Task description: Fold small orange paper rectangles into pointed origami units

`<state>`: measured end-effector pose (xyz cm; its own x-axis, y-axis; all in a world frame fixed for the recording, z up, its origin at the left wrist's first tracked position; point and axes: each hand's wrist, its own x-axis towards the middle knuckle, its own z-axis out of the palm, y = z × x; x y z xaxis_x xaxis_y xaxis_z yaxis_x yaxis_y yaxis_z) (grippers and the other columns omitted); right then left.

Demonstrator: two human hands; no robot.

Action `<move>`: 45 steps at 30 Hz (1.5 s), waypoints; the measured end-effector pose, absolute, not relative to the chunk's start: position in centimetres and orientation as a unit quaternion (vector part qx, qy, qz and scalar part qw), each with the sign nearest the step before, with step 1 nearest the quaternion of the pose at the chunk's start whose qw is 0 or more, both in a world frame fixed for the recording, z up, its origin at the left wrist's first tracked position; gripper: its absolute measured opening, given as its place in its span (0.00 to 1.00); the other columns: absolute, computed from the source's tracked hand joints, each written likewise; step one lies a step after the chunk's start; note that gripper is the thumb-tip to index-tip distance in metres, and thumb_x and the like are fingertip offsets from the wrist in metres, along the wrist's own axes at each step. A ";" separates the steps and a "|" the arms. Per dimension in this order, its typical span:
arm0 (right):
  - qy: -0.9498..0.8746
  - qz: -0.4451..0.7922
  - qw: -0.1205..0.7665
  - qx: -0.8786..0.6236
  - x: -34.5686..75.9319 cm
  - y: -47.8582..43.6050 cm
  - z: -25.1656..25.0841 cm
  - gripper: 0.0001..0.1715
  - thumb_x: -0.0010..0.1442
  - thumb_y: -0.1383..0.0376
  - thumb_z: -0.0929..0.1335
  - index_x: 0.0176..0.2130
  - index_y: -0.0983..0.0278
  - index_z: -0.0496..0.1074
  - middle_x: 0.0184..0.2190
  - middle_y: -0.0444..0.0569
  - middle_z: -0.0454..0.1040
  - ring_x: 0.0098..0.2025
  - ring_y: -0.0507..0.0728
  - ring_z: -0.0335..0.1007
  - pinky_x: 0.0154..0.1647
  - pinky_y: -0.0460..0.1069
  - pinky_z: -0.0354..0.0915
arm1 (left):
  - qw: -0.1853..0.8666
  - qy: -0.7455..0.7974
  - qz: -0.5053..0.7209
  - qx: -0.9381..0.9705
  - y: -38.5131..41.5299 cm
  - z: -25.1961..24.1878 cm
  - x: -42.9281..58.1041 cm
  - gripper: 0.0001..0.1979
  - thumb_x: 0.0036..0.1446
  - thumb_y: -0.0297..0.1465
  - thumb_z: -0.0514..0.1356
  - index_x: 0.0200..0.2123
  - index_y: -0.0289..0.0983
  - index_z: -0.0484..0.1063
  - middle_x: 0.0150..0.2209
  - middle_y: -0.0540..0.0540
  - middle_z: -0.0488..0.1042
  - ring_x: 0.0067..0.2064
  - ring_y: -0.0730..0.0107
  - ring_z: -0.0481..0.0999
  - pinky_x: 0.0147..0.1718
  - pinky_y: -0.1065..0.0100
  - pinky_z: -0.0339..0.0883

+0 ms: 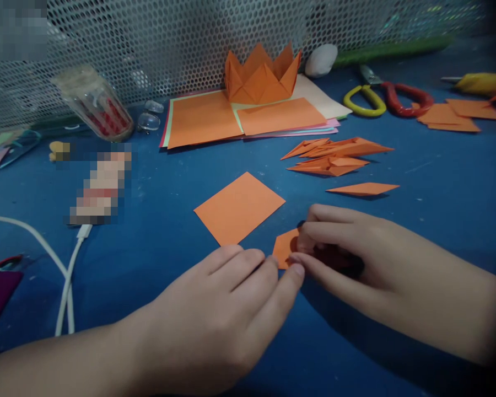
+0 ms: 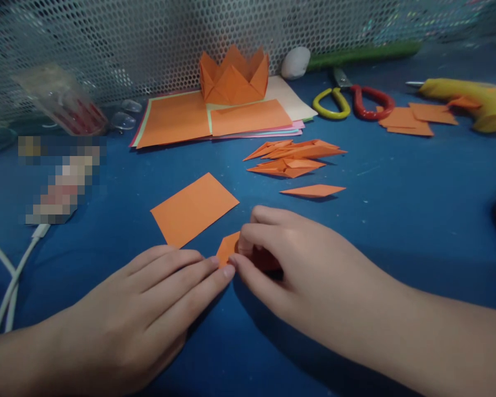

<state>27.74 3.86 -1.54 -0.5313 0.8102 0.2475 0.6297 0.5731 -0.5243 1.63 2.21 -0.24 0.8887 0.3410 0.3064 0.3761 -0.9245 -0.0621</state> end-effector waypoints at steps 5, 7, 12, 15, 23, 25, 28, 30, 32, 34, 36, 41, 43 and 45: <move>-0.862 0.163 0.234 -0.418 27.9 3.9 -1.7 0.20 0.72 0.64 0.68 0.27 0.58 0.70 0.26 0.44 0.72 0.21 0.51 0.70 0.20 0.45 0.65 | 0.012 -0.230 -0.180 -0.956 1.8 -0.1 2.1 0.24 0.82 0.21 0.47 0.57 0.24 0.84 0.52 0.39 0.90 0.51 0.56 0.86 0.54 0.60 0.79; -0.860 0.174 0.234 -0.418 27.9 3.9 -1.7 0.20 0.72 0.64 0.68 0.26 0.58 0.70 0.26 0.44 0.72 0.21 0.51 0.69 0.21 0.45 0.65 | 0.009 -0.233 -0.182 -0.955 1.7 -0.2 2.2 0.24 0.81 0.19 0.47 0.56 0.24 0.85 0.50 0.38 0.90 0.49 0.55 0.86 0.51 0.60 0.80; -0.830 0.243 0.244 -0.439 28.6 4.5 -2.1 0.11 0.69 0.63 0.71 0.33 0.56 0.71 0.25 0.41 0.71 0.21 0.52 0.65 0.20 0.47 0.63 | 0.028 -0.222 -0.149 -0.963 1.6 -0.5 2.4 0.22 0.80 0.17 0.49 0.59 0.24 0.84 0.50 0.38 0.90 0.48 0.55 0.85 0.48 0.60 0.80; -0.821 0.293 0.236 -0.429 29.3 5.0 -2.2 0.05 0.71 0.61 0.72 0.38 0.55 0.76 0.24 0.39 0.69 0.20 0.53 0.64 0.19 0.48 0.61 | 0.028 -0.221 -0.151 -0.963 1.7 -0.6 2.4 0.22 0.79 0.17 0.49 0.57 0.24 0.85 0.52 0.38 0.89 0.49 0.56 0.85 0.48 0.60 0.78; -0.821 0.326 0.227 -0.410 29.8 5.6 -1.6 0.12 0.75 0.54 0.72 0.49 0.52 0.87 0.41 0.48 0.82 0.31 0.55 0.77 0.30 0.49 0.77 | 0.015 -0.229 -0.148 -0.962 1.6 -1.0 1.8 0.21 0.80 0.22 0.53 0.64 0.30 0.82 0.56 0.42 0.89 0.53 0.59 0.83 0.55 0.62 0.74; -0.830 0.314 0.218 -0.406 29.9 5.5 -1.6 0.14 0.74 0.55 0.72 0.52 0.52 0.87 0.45 0.50 0.84 0.34 0.57 0.80 0.33 0.50 0.79 | 0.000 -0.233 -0.147 -0.961 1.5 -1.0 1.7 0.20 0.81 0.24 0.54 0.66 0.31 0.81 0.56 0.42 0.88 0.54 0.59 0.82 0.56 0.62 0.74; -0.864 0.242 0.214 -0.387 30.1 5.2 -1.8 0.17 0.76 0.57 0.70 0.57 0.53 0.87 0.49 0.53 0.85 0.46 0.63 0.85 0.45 0.56 0.83 | 0.004 -0.239 -0.143 -0.960 1.5 -0.7 1.7 0.20 0.81 0.26 0.54 0.66 0.32 0.82 0.56 0.43 0.88 0.54 0.59 0.81 0.57 0.62 0.74; -0.881 0.198 0.216 -0.370 30.0 5.1 -1.8 0.18 0.77 0.59 0.69 0.57 0.54 0.87 0.46 0.53 0.86 0.48 0.65 0.85 0.48 0.59 0.83 | 0.023 -0.244 -0.140 -0.959 1.4 -0.5 1.7 0.20 0.82 0.25 0.53 0.64 0.32 0.83 0.56 0.44 0.89 0.53 0.60 0.81 0.57 0.62 0.73; -0.885 0.188 0.215 -0.368 30.0 5.0 -1.7 0.17 0.77 0.59 0.69 0.57 0.54 0.86 0.41 0.51 0.85 0.43 0.64 0.84 0.44 0.58 0.82 | 0.040 -0.245 -0.139 -0.959 1.3 -0.4 1.8 0.21 0.83 0.24 0.52 0.62 0.32 0.84 0.58 0.45 0.89 0.53 0.60 0.80 0.57 0.62 0.71; -0.880 0.194 0.216 -0.376 29.9 4.8 -1.7 0.14 0.76 0.57 0.71 0.54 0.54 0.86 0.38 0.50 0.84 0.40 0.62 0.83 0.42 0.56 0.82 | 0.048 -0.245 -0.147 -0.957 1.2 -0.5 1.8 0.22 0.84 0.24 0.51 0.63 0.32 0.84 0.58 0.45 0.88 0.53 0.61 0.80 0.58 0.62 0.70; -0.876 0.199 0.219 -0.381 29.8 4.6 -1.8 0.11 0.75 0.54 0.73 0.49 0.54 0.86 0.41 0.51 0.84 0.43 0.63 0.84 0.43 0.56 0.82 | 0.049 -0.244 -0.141 -0.958 1.2 -0.7 1.7 0.22 0.84 0.25 0.50 0.65 0.31 0.83 0.59 0.45 0.88 0.55 0.60 0.79 0.59 0.61 0.69; -0.863 0.182 0.249 -0.400 29.6 4.1 -2.4 0.17 0.79 0.48 0.70 0.51 0.56 0.83 0.56 0.56 0.86 0.58 0.68 0.86 0.55 0.61 0.84 | 0.042 -0.244 -0.124 -0.961 1.2 -0.7 1.6 0.22 0.85 0.27 0.51 0.67 0.32 0.82 0.61 0.46 0.88 0.57 0.59 0.80 0.60 0.61 0.69; -0.865 0.191 0.241 -0.398 29.4 4.2 -2.3 0.20 0.78 0.47 0.70 0.55 0.56 0.83 0.54 0.56 0.87 0.55 0.69 0.87 0.55 0.63 0.85 | 0.040 -0.249 -0.138 -0.958 1.2 -0.7 1.7 0.20 0.85 0.29 0.53 0.66 0.33 0.82 0.60 0.46 0.88 0.57 0.59 0.80 0.60 0.61 0.70; -0.865 0.197 0.240 -0.394 29.3 4.3 -2.1 0.20 0.77 0.48 0.71 0.58 0.55 0.84 0.53 0.54 0.88 0.53 0.68 0.88 0.55 0.63 0.86 | 0.043 -0.257 -0.145 -0.955 1.1 -0.8 1.8 0.19 0.85 0.31 0.56 0.66 0.35 0.83 0.60 0.47 0.88 0.57 0.59 0.81 0.61 0.60 0.70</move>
